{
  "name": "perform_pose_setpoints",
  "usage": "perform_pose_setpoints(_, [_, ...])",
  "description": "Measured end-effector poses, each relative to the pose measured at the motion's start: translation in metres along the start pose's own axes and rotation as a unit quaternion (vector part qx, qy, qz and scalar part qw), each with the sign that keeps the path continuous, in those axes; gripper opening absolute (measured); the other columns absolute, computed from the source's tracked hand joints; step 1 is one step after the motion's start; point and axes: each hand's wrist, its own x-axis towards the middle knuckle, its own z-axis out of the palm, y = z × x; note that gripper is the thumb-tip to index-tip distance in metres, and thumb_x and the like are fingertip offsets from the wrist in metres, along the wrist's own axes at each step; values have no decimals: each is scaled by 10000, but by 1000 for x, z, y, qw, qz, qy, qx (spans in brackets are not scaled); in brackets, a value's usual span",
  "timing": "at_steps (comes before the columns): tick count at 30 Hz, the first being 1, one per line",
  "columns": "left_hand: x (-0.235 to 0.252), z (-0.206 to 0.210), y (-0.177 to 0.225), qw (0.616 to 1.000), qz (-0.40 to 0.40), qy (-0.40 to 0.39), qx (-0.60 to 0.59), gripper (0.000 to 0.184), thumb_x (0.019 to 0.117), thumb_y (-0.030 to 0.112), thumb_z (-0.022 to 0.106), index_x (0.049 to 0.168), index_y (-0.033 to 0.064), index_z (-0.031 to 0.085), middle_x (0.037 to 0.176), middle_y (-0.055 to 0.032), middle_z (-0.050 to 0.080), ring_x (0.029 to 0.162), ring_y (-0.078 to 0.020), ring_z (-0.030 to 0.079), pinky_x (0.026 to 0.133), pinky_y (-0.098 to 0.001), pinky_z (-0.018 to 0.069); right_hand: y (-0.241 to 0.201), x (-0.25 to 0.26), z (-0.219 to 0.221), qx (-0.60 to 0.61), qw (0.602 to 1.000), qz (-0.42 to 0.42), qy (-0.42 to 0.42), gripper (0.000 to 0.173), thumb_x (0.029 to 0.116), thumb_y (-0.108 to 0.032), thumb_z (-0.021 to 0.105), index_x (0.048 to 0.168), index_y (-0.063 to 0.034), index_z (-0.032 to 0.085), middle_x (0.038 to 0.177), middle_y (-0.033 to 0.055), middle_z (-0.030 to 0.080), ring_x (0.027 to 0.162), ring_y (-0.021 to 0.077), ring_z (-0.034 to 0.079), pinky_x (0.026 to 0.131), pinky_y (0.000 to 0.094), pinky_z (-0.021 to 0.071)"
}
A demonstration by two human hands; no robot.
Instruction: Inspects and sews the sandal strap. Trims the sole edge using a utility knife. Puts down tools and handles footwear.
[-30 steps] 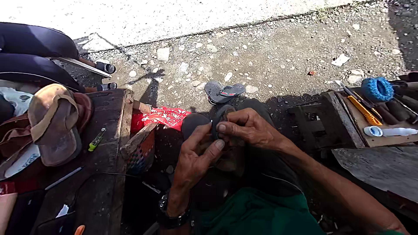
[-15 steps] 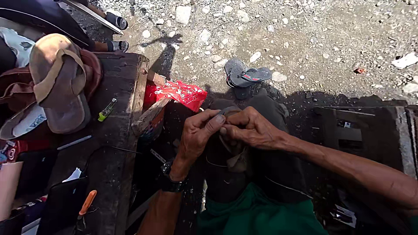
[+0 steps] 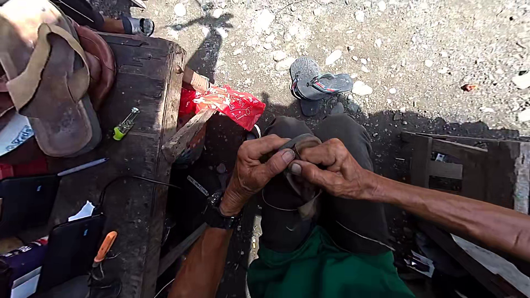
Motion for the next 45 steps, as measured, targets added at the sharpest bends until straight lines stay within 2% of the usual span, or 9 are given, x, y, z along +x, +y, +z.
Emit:
perform_pose_setpoints(6, [-4,3,5,1000,11,13,25,236,1013,184,606,989,-8,742,900,-10,729,840,-18,663,764,-201,556,-6,-1,3,-32,999,3,-7,376,1057,-157,528,735,17,612,631,47,595,592,29,590,551,186,474])
perform_pose_setpoints(11, [-2,8,23,996,3,33,87,248,1014,151,590,1040,-54,728,931,-44,719,863,-38,663,794,-213,566,-42,19,-24,35,972,210,-95,411,1093,-331,468,908,-45,697,755,-38,707,666,22,690,600,199,593])
perform_pose_setpoints(16, [-8,11,31,989,-1,22,148,259,1009,138,566,1082,-64,712,999,-83,714,935,-71,671,842,-233,570,-56,32,-12,53,936,347,-39,365,1040,-348,616,845,-60,729,680,-44,704,573,29,677,517,197,578])
perform_pose_setpoints(19, [-11,0,28,991,1,-7,132,316,1017,192,527,1091,-59,703,1000,-63,706,936,-58,660,837,-226,562,-49,30,-4,96,945,313,-21,346,1061,-261,586,846,-28,726,684,-24,718,580,43,693,522,206,590])
perform_pose_setpoints(22, [-16,-11,25,998,-49,-34,30,489,1041,414,471,1190,5,693,1096,-18,699,1021,-66,647,912,-272,544,-37,22,8,72,976,206,13,330,1068,-217,569,861,-4,714,690,-21,702,588,32,677,554,199,592])
perform_pose_setpoints(24, [-16,-6,28,996,-93,-2,-13,507,1026,521,535,1172,62,691,1039,27,715,958,-49,670,862,-254,565,-27,16,15,52,989,134,30,322,1070,-190,559,871,15,710,702,-15,699,598,22,670,569,193,586])
perform_pose_setpoints(31, [-19,-9,22,992,-97,-2,-85,296,977,288,699,1145,45,713,1025,-1,729,905,-64,687,830,-241,584,-7,10,18,3,1000,21,12,351,1065,-139,536,787,36,660,643,11,634,568,6,617,540,176,537])
perform_pose_setpoints(39, [-27,24,11,985,-29,159,-61,226,968,264,669,1007,59,756,890,24,705,803,-52,658,744,-223,564,5,1,38,-57,992,-52,98,373,1015,-94,551,661,24,552,562,59,493,527,43,466,505,194,358])
perform_pose_setpoints(45, [-28,30,9,978,7,209,14,207,995,231,594,946,101,748,843,82,686,780,0,635,703,-169,531,9,-6,56,-71,985,-60,146,377,1014,-105,573,659,21,549,553,71,481,513,79,452,495,219,344])
